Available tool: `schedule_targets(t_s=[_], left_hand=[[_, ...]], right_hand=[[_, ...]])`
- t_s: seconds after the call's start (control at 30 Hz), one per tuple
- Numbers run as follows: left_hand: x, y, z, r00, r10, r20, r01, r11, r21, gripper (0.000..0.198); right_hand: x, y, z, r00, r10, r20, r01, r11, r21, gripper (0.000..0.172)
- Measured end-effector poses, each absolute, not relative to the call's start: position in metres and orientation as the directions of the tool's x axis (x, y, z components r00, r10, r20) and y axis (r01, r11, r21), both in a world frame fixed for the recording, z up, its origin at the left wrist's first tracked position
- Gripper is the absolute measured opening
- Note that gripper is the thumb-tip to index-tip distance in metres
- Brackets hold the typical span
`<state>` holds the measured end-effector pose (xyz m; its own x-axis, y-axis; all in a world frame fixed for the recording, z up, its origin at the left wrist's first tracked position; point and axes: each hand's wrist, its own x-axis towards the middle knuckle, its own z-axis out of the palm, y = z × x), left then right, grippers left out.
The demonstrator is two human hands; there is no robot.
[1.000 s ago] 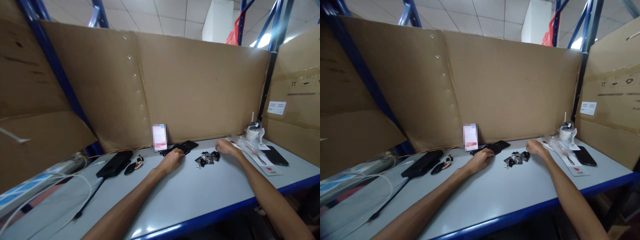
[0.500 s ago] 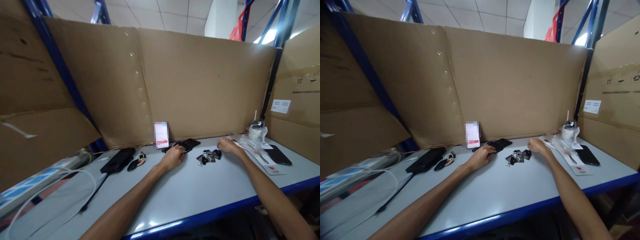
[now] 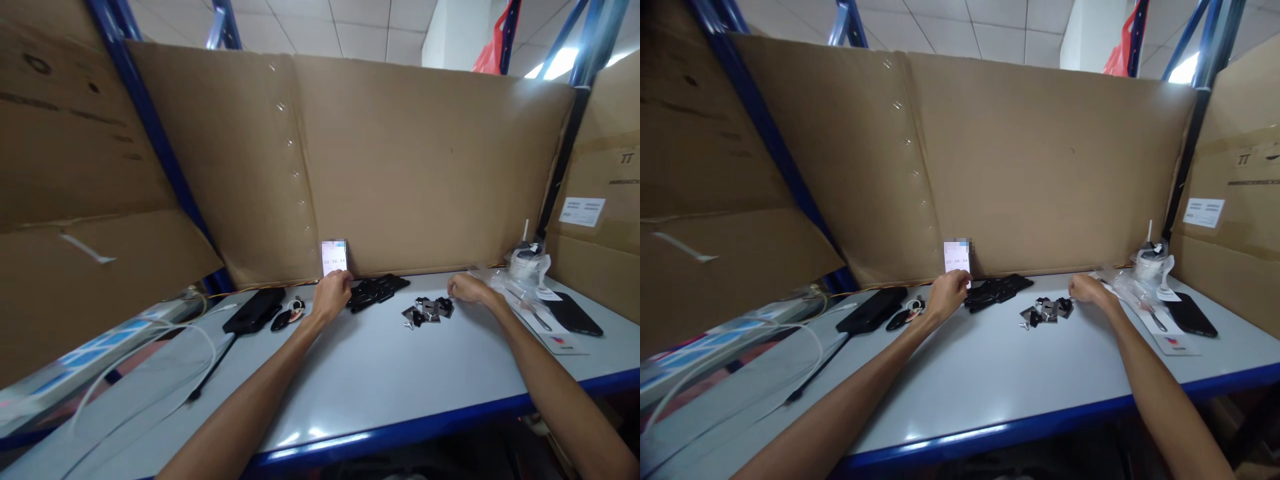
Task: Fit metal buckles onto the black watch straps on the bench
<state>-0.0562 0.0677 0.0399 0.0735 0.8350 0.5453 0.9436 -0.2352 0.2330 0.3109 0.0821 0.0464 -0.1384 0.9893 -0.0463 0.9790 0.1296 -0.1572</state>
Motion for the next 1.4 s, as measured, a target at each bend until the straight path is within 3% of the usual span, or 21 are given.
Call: schedule_targets(t_s=[0.13,0.3,0.4,0.53,0.63,0.8,0.87,1.03,1.13,1.27,1.4], left_hand=[[-0.052,0.069,0.037,0.144,0.835,0.531,0.925,-0.303,0.227,0.031],[-0.023,0.054,0.027,0.405,0.792,0.457,0.798,-0.550,0.245,0.030],[0.001,0.035,0.021,0.558,0.737,0.382,0.692,-0.667,0.276,0.030],[0.018,0.021,0.014,0.705,0.635,0.316,0.601,-0.771,0.210,0.032],[0.014,0.026,0.012,0.646,0.676,0.354,0.682,-0.720,0.129,0.030],[-0.008,0.048,0.012,0.447,0.800,0.401,0.852,-0.517,0.081,0.034],[-0.013,0.052,0.012,0.408,0.827,0.387,0.875,-0.475,0.092,0.036],[-0.011,0.049,0.012,0.573,0.755,0.319,0.751,-0.640,0.163,0.045],[-0.003,0.041,0.010,0.675,0.686,0.272,0.649,-0.727,0.222,0.059],[0.009,0.036,0.006,0.710,0.666,0.228,0.622,-0.745,0.239,0.080],[0.026,0.043,0.000,0.708,0.688,0.161,0.635,-0.719,0.281,0.087]], right_hand=[[0.311,0.079,0.049,-0.122,0.984,-0.127,0.971,0.092,-0.219,0.030],[0.305,0.071,0.054,-0.131,0.966,-0.223,0.958,0.065,-0.280,0.025],[0.301,0.069,0.055,-0.149,0.954,-0.262,0.947,0.062,-0.315,0.034],[0.293,0.068,0.052,-0.161,0.955,-0.250,0.953,0.086,-0.289,0.049],[0.280,0.066,0.048,-0.209,0.965,-0.157,0.949,0.161,-0.271,0.051],[0.263,0.060,0.049,-0.361,0.923,-0.135,0.844,0.261,-0.469,0.039],[0.263,0.060,0.050,-0.360,0.926,-0.111,0.831,0.264,-0.490,0.036],[0.273,0.068,0.046,-0.296,0.954,-0.054,0.929,0.275,-0.249,0.035],[0.286,0.074,0.048,-0.261,0.965,0.022,0.951,0.261,-0.167,0.035],[0.310,0.078,0.058,-0.112,0.981,0.158,0.967,0.144,-0.210,0.034],[0.318,0.079,0.056,-0.054,0.997,0.055,0.958,0.067,-0.280,0.034]])
